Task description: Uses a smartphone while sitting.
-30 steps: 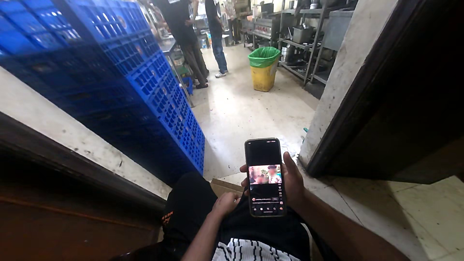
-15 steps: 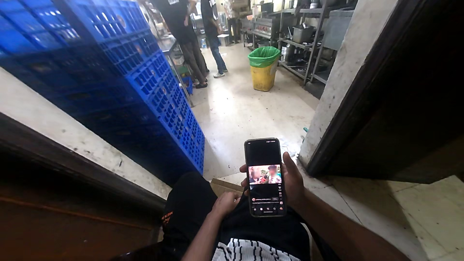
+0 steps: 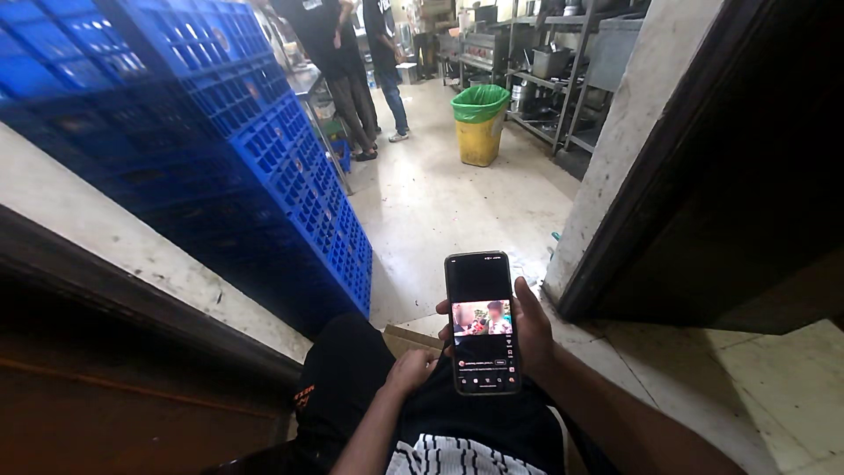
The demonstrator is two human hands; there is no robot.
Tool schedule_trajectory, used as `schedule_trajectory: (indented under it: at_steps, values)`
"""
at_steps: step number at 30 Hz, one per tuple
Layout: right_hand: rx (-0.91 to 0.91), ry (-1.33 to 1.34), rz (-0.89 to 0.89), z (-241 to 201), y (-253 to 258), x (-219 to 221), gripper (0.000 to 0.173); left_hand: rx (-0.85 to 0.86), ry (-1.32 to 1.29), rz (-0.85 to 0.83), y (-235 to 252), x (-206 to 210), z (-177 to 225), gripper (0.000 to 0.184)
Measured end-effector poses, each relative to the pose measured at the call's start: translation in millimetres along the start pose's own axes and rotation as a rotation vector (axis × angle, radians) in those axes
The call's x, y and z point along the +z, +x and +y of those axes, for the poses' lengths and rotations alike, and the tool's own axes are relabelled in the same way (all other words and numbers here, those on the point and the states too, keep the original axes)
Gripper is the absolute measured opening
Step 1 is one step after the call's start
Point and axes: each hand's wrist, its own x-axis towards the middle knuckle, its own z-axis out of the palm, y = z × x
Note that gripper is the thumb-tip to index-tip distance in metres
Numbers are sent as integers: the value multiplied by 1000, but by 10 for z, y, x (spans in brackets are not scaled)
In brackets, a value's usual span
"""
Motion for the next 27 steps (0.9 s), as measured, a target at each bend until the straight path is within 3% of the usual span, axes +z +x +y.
schedule_trajectory:
  at_steps: [5, 8, 11, 22, 27]
  values:
    - [-3, 63, -148, 52, -18, -233, 81, 3, 12, 5, 11, 8, -17, 43]
    - [-1, 13, -83, 32, -24, -170, 84, -2, -5, -5, 7, 11, -20, 45]
    - [5, -56, 100, -10, 1, 70, 84, -7, -26, 7, 25, 31, -31, 45]
    - [5, -11, -32, -31, 31, 77, 75, 1, 5, 7, -9, 5, -11, 46]
    - [9, -44, 68, -17, 9, 76, 83, 1, -25, 22, 24, 40, -36, 44]
